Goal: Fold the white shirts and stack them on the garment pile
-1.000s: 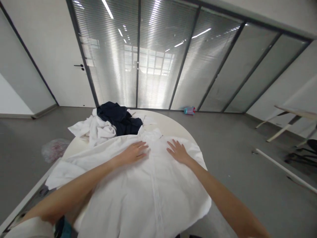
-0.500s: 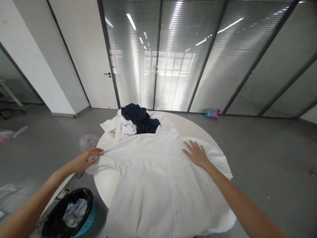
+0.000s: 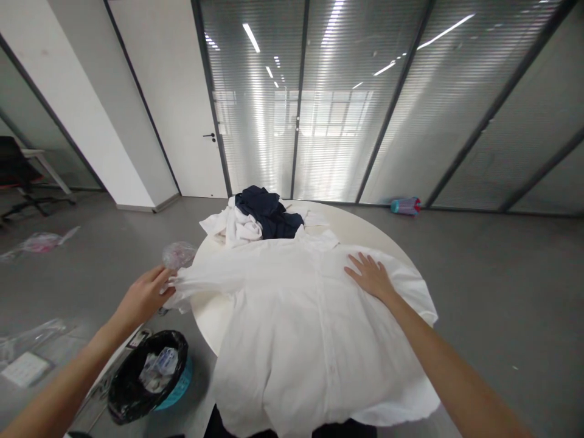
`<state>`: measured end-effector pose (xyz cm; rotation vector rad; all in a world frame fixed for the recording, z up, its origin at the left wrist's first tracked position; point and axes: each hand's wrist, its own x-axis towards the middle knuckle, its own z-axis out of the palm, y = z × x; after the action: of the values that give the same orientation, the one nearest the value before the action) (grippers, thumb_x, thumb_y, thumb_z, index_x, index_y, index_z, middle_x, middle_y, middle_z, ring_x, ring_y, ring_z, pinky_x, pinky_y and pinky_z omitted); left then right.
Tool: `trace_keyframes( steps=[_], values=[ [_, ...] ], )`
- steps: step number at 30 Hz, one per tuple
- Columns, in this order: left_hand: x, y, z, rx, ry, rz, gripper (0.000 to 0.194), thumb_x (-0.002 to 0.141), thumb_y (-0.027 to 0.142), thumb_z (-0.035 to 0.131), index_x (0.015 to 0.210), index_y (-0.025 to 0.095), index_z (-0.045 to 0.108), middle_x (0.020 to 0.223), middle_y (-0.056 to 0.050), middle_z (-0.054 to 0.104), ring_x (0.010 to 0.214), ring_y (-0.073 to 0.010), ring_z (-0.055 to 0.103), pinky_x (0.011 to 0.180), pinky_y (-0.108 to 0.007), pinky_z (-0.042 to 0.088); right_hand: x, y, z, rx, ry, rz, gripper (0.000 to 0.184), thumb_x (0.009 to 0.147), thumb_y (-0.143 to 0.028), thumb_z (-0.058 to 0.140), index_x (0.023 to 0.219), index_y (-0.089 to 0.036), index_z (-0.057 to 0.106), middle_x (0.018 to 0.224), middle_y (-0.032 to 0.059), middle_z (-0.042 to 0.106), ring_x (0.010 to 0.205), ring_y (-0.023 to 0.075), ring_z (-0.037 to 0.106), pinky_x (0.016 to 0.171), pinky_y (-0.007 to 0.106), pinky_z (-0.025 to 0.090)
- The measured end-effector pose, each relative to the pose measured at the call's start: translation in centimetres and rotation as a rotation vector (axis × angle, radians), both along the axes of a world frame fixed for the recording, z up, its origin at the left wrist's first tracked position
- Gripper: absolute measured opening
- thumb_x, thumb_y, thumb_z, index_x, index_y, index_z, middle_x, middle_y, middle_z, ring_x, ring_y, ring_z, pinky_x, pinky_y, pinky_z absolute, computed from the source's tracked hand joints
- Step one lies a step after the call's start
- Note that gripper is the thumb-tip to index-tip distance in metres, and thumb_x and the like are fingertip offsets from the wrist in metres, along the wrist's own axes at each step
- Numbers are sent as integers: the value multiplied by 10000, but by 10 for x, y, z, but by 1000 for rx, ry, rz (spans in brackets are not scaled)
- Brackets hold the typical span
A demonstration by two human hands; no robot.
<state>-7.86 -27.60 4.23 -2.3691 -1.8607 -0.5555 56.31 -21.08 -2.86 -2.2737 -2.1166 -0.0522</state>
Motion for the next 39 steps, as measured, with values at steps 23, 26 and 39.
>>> trace_keyframes(
  steps=[23, 26, 39],
  values=[
    [72, -30, -153, -439, -866, 379, 553, 706, 428, 644, 1204, 201, 561, 951, -109, 712, 976, -342, 671, 801, -451, 569, -2, -2, 4, 11, 0, -1, 700, 944, -680, 252, 1518, -294, 363, 1613, 69, 251, 1472, 306, 233, 1173, 522, 194],
    [38, -20, -131, -236, -755, 430, 468, 735, 420, 590, 1133, 173, 586, 919, -100, 686, 955, -326, 651, 836, -455, 549, -1, -2, 2, 18, 0, 0, 698, 943, -680, 257, 1514, -294, 369, 1610, 65, 263, 1468, 305, 242, 1173, 521, 199],
    [-33, -25, -64, 273, -430, 351, 324, 851, 341, 446, 1118, 307, 626, 1158, -38, 560, 1175, -296, 514, 912, -458, 559, -4, -2, 8, -15, -25, -1, 679, 953, -649, 269, 1515, -281, 371, 1607, 75, 268, 1463, 331, 246, 1167, 557, 185]
  ],
)
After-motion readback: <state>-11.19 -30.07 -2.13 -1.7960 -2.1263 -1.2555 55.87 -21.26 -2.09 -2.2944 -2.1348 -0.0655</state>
